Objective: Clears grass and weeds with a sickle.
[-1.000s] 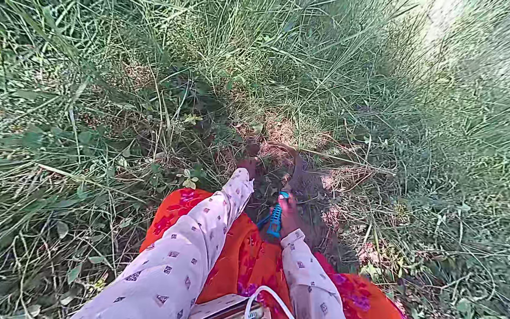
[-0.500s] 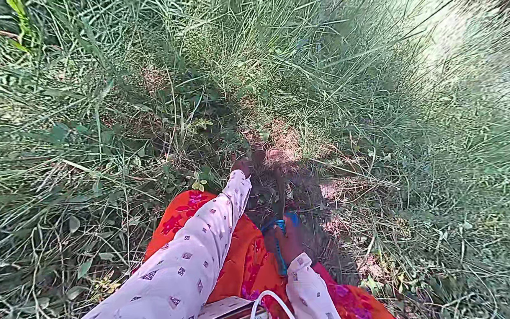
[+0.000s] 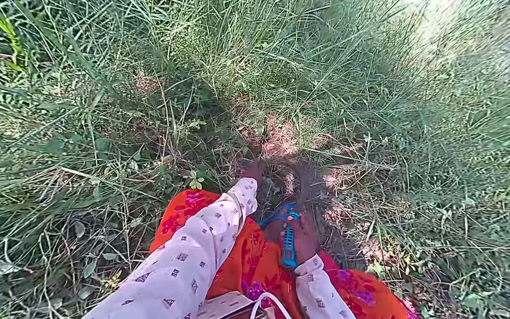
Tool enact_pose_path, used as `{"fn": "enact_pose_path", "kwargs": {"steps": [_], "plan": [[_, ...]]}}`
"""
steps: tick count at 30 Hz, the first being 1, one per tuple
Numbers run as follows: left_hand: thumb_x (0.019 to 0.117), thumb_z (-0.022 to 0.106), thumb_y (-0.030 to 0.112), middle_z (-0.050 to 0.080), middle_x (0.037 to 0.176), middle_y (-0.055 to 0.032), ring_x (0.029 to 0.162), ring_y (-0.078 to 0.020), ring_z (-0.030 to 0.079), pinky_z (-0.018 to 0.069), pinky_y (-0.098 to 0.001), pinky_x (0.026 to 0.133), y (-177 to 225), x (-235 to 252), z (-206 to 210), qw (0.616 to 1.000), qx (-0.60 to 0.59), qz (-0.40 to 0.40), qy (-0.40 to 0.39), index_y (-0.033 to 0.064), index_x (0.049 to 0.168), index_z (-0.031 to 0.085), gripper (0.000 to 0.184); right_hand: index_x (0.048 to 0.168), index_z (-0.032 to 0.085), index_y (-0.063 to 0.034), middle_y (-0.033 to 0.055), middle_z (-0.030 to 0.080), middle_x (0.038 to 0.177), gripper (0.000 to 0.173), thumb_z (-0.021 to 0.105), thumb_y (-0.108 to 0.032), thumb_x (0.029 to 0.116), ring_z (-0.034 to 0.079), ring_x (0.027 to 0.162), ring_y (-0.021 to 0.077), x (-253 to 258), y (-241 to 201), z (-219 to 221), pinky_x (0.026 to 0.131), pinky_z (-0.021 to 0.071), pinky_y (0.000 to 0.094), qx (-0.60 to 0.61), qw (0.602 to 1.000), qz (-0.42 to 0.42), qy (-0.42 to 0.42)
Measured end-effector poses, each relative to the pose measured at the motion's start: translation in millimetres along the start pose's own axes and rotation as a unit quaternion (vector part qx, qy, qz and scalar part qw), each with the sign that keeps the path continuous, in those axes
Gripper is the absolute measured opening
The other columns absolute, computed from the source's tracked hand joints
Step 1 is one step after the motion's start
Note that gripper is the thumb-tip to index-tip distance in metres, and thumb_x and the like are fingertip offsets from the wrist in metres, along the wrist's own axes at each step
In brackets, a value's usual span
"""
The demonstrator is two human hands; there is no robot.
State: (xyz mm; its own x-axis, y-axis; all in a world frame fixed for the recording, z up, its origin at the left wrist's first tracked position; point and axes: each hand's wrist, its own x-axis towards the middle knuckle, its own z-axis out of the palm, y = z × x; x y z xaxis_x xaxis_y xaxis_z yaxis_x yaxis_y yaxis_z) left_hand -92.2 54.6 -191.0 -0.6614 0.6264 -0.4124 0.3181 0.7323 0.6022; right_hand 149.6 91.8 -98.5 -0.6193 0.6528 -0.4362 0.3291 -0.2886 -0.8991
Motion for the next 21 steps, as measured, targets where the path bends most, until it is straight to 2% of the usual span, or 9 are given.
{"fn": "enact_pose_path", "kwargs": {"steps": [3,4,6,8,9,11,13,17,21], "plan": [[0.1057,0.052,0.015,0.029,0.165,-0.0232,0.137,-0.0543,0.046,0.0384,-0.0724,0.108,2,9,19,0.999,0.022,0.006,-0.043,0.0246,0.156,0.046,0.052,0.143,0.038,0.0031,0.0083,0.058,0.078,0.035,0.044,-0.007,0.1095,0.061,0.055,0.0126,-2,8,3,0.05,0.0547,0.0248,0.035,0.998,0.047,-0.027],[0.1075,0.047,0.013,0.029,0.165,-0.0238,0.139,-0.056,0.044,0.0366,-0.073,0.108,2,9,20,0.999,0.023,-0.009,-0.046,0.0226,0.158,0.043,0.051,0.142,0.038,0.003,0.0081,0.059,0.078,0.035,0.044,-0.007,0.1094,0.061,0.055,0.0123,-1,9,4,0.05,0.0548,0.0244,0.041,0.998,0.049,-0.03],[0.108,0.044,0.011,0.01,0.172,-0.0185,0.142,-0.0548,0.04,0.0372,-0.0711,0.109,1,8,13,0.997,0.035,-0.045,-0.048,0.0167,0.163,0.03,0.057,0.144,0.036,0.0026,0.0073,0.058,0.077,0.036,0.043,-0.006,0.1092,0.061,0.054,0.012,0,7,6,0.049,0.0549,0.0246,0.05,0.997,0.045,-0.028],[0.1058,0.053,0.02,0.015,0.171,-0.0181,0.143,-0.0495,0.042,0.0384,-0.0683,0.11,-4,12,5,0.996,0.013,-0.091,-0.021,0.0082,0.164,0.023,0.066,0.147,0.033,0.0025,0.0073,0.058,0.077,0.04,0.043,-0.005,0.1086,0.061,0.055,0.0115,3,5,7,0.051,0.0555,0.0244,0.041,0.998,0.03,-0.024],[0.1028,0.059,0.021,0.026,0.167,-0.0214,0.142,-0.0492,0.043,0.0373,-0.0693,0.11,-7,15,4,0.993,-0.015,-0.117,-0.007,0.004,0.161,0.027,0.069,0.149,0.032,0.0026,0.0077,0.059,0.078,0.043,0.045,-0.004,0.108,0.061,0.056,0.0114,5,5,7,0.052,0.0556,0.0243,0.033,0.999,0.019,-0.019],[0.1014,0.06,0.017,0.048,0.151,-0.0287,0.137,-0.0497,0.049,0.0409,-0.0689,0.108,-12,19,-1,0.986,-0.022,-0.165,-0.001,-0.0012,0.15,0.045,0.054,0.149,0.032,0.0025,0.0075,0.06,0.08,0.046,0.048,-0.003,0.1066,0.061,0.057,0.0104,12,6,10,0.053,0.0555,0.0236,0.008,1.0,-0.003,-0.011],[0.0999,0.063,0.019,0.06,0.139,-0.0277,0.13,-0.0472,0.056,0.0462,-0.0673,0.103,-15,20,-6,0.98,0.006,-0.2,-0.017,-0.0015,0.135,0.061,0.04,0.152,0.031,0.0032,0.0091,0.06,0.087,0.051,0.052,-0.004,0.1057,0.062,0.061,0.0104,22,7,11,0.056,0.0558,0.0239,-0.034,0.999,-0.022,-0.022],[0.102,0.06,0.022,0.06,0.139,-0.0252,0.132,-0.0434,0.056,0.0464,-0.0656,0.104,-27,28,-8,0.983,0.025,-0.18,-0.038,-0.0006,0.128,0.066,0.035,0.15,0.034,0.0075,0.0122,0.061,0.091,0.052,0.055,-0.007,0.105,0.063,0.062,0.0127,50,20,15,0.058,0.0567,0.0266,-0.116,0.99,-0.036,-0.073],[0.1066,0.053,0.027,0.058,0.143,-0.0235,0.136,-0.041,0.053,0.0416,-0.0637,0.11,-31,29,-15,0.983,-0.044,-0.175,-0.025,0.0007,0.134,0.064,0.039,0.152,0.035,0.0044,0.0142,0.063,0.092,0.051,0.053,-0.013,0.1073,0.062,0.062,0.0168,74,30,22,0.06,0.0565,0.0317,-0.227,0.968,-0.005,-0.105]]}}
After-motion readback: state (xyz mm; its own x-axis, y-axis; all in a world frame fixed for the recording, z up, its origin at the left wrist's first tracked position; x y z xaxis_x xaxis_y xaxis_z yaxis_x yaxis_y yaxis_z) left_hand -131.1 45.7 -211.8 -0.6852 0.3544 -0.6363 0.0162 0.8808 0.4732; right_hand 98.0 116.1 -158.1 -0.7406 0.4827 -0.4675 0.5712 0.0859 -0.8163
